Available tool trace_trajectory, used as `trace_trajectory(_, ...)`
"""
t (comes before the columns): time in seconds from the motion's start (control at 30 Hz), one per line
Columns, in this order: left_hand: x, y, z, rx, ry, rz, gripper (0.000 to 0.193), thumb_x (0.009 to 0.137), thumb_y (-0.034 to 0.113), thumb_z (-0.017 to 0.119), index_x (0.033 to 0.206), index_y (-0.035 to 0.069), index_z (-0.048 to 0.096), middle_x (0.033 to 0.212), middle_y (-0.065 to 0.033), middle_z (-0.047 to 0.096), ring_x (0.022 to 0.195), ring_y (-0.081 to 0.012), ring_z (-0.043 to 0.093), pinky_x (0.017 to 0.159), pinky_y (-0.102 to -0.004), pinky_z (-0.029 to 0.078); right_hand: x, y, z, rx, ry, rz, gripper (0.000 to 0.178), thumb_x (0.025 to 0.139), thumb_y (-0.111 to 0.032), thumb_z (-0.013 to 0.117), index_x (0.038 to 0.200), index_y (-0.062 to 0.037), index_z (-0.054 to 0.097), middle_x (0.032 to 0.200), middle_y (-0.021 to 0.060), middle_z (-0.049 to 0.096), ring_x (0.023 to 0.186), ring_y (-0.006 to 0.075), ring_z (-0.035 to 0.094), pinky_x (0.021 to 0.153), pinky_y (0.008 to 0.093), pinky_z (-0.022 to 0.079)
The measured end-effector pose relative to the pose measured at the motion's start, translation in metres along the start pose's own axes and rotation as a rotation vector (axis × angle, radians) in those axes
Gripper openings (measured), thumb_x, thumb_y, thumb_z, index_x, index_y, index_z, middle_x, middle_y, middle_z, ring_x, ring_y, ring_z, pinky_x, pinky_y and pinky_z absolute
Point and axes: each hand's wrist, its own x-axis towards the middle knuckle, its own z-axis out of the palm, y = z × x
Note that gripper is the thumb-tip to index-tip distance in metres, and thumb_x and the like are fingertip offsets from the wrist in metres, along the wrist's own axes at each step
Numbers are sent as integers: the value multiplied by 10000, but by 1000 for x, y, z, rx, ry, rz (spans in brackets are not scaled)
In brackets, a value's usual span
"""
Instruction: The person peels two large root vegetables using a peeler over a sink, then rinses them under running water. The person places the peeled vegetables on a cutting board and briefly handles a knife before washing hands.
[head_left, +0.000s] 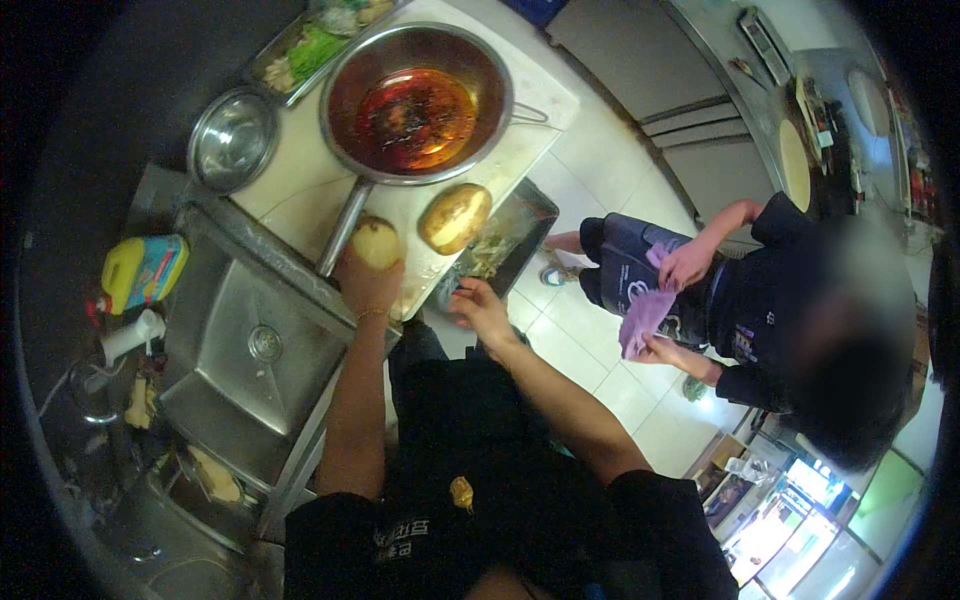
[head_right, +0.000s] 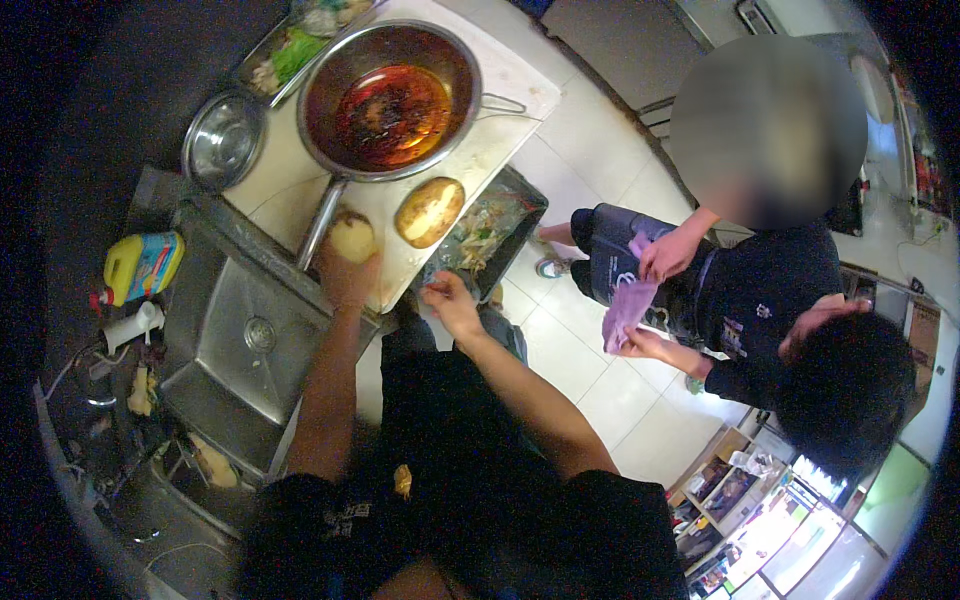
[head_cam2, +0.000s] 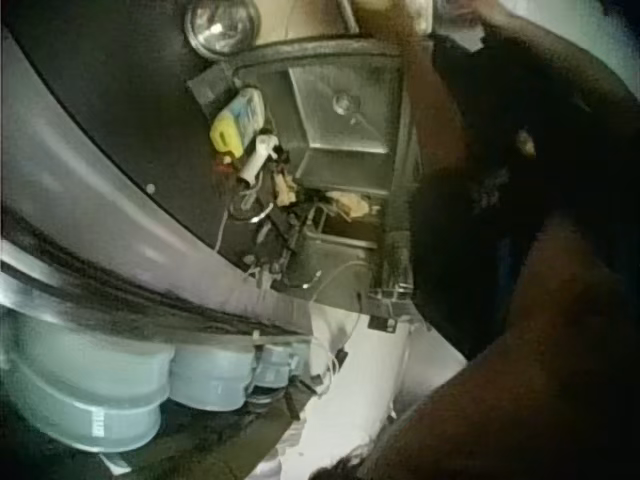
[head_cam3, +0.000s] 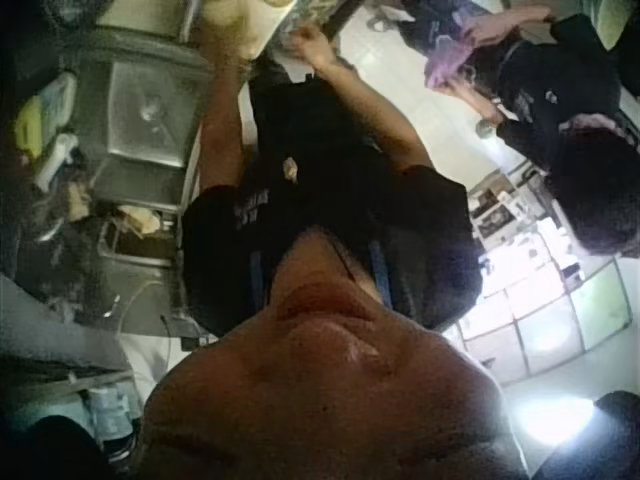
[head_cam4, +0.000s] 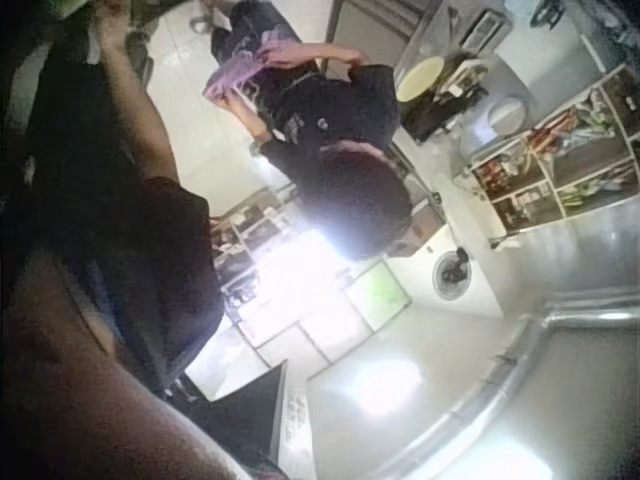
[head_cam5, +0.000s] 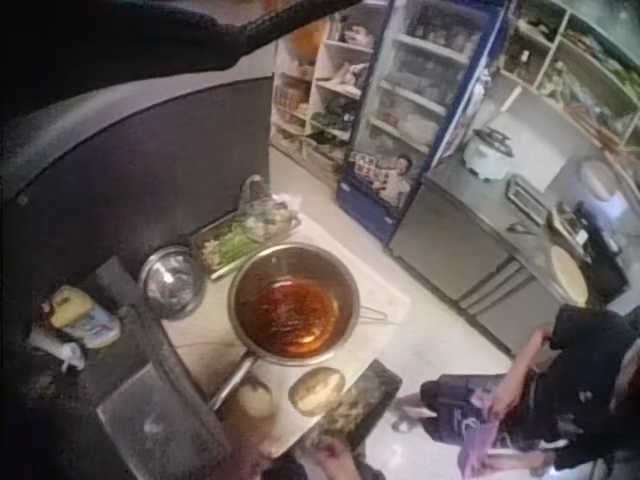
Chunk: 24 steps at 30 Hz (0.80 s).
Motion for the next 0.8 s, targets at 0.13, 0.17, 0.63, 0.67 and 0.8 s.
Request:
trace_trajectory(0.13,-19,-3,-30,47,-25,-129,902,646,396,782,1368,40,377,1305,-188,509,1233,-376,468,977,-470,436,3,2,36,-27,-199,-136,569,882,-212,662,1343,-28,386,1129,118,594,1014,225,572,846,355,475)
trace_trajectory(0.17,-15,-1,-25,31,-7,-120,894,639,377,794,1358,35,389,1273,-186,533,1213,-378,485,961,-465,446,21,-2,39,-139,-200,-106,561,881,-205,665,1343,-25,403,1106,129,602,1027,234,568,885,343,460)
trace_trajectory(0.63,-167,73,52,-723,-524,-41,461,912,230,604,1285,-17,495,1262,-168,544,1162,-285,507,999,-384,389,47,32,-138,761,-637,265,526,908,-453,561,1287,-89,528,1183,109,627,1029,262,627,903,403,506)
trace_trajectory(0.67,-145,88,56,-421,-407,238,351,919,191,589,1221,13,571,1267,-145,554,1147,-274,520,981,-365,398,62,37,-161,803,-502,362,542,901,-476,560,1283,-93,530,1187,112,624,1041,272,622,921,420,494)
trace_trajectory(0.8,-38,193,94,-762,-336,125,350,945,218,574,1221,2,567,1020,-39,625,881,-127,579,787,-249,471,94,42,-240,904,-316,305,631,881,-523,558,1335,-92,473,1254,130,577,1126,302,572,982,471,439)
